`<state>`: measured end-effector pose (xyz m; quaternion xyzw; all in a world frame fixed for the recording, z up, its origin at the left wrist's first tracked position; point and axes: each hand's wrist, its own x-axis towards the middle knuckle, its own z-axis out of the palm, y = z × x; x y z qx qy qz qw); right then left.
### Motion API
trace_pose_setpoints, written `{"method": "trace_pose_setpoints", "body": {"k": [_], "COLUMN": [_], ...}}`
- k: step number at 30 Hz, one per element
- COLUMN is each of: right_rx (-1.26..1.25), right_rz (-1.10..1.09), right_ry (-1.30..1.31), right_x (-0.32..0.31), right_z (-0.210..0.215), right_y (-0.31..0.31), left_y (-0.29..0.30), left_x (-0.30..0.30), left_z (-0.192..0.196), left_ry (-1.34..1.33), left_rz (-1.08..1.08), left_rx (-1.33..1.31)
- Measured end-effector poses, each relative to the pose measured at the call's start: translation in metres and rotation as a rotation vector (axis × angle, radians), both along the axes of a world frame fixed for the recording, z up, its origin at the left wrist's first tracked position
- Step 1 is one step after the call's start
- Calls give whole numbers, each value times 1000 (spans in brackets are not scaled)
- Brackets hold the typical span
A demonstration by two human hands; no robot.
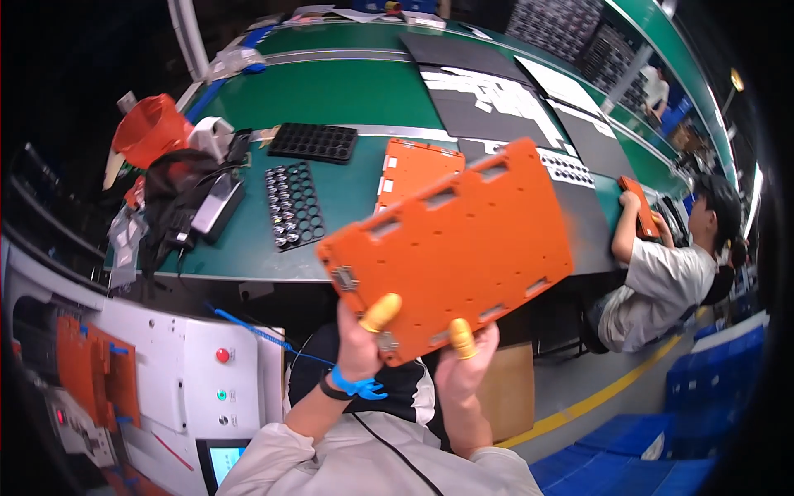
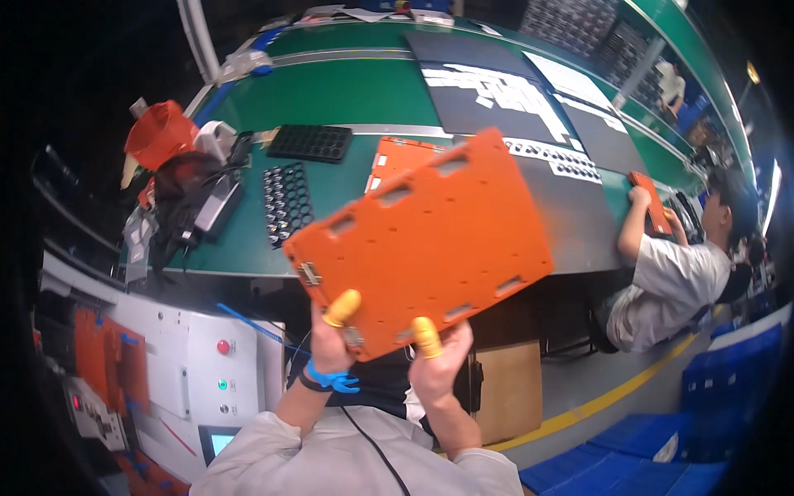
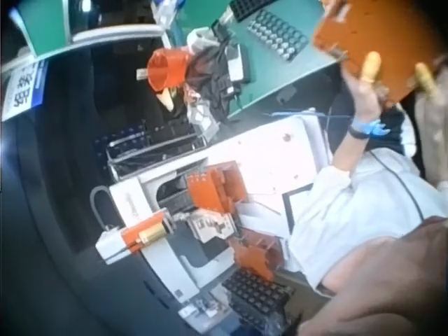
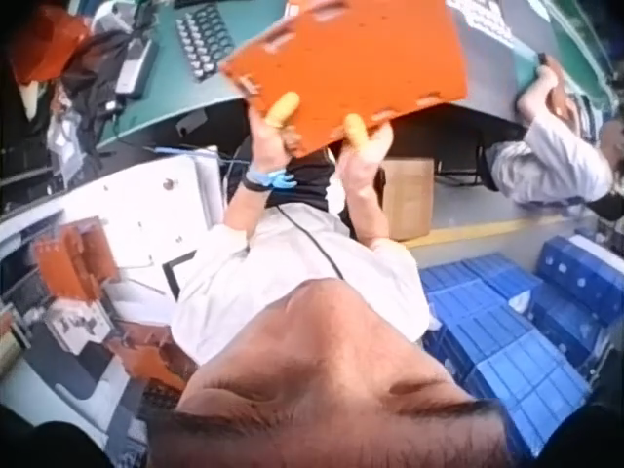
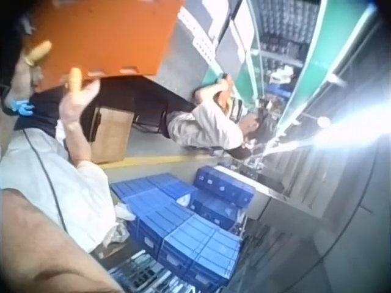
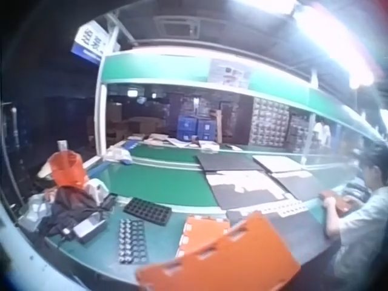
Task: Assembling LED components and labels onto fixture housings at a factory workstation.
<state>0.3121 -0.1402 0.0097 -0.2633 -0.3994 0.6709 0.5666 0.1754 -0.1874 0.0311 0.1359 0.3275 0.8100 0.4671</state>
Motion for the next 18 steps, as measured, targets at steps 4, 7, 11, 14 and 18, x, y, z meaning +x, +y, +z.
{"method": "trace_pose_setpoints", "body": {"k": [4,7,11,14,18], "right_rx": [147,247,739,149,-315], "right_rz": [281,743,1189,1695,2143], "right_ry": [3,51,-420,-78,233], "right_x": [-48,-67,-101,-172,-219], "right_z": [4,-4,-66,-3,1], "right_y": [-25,-43,-14,-17,-75], "left_y": [-67,-144,-251,-332,-403], "left_x": [-51,-77,-66,-43,13], "left_z": [-12,3,35,28,39], "left_ry": [-19,140,10,-19,-88], "left_rz": [164,329,541,508,884], "left_rx": [98,218,195,318,69]}}
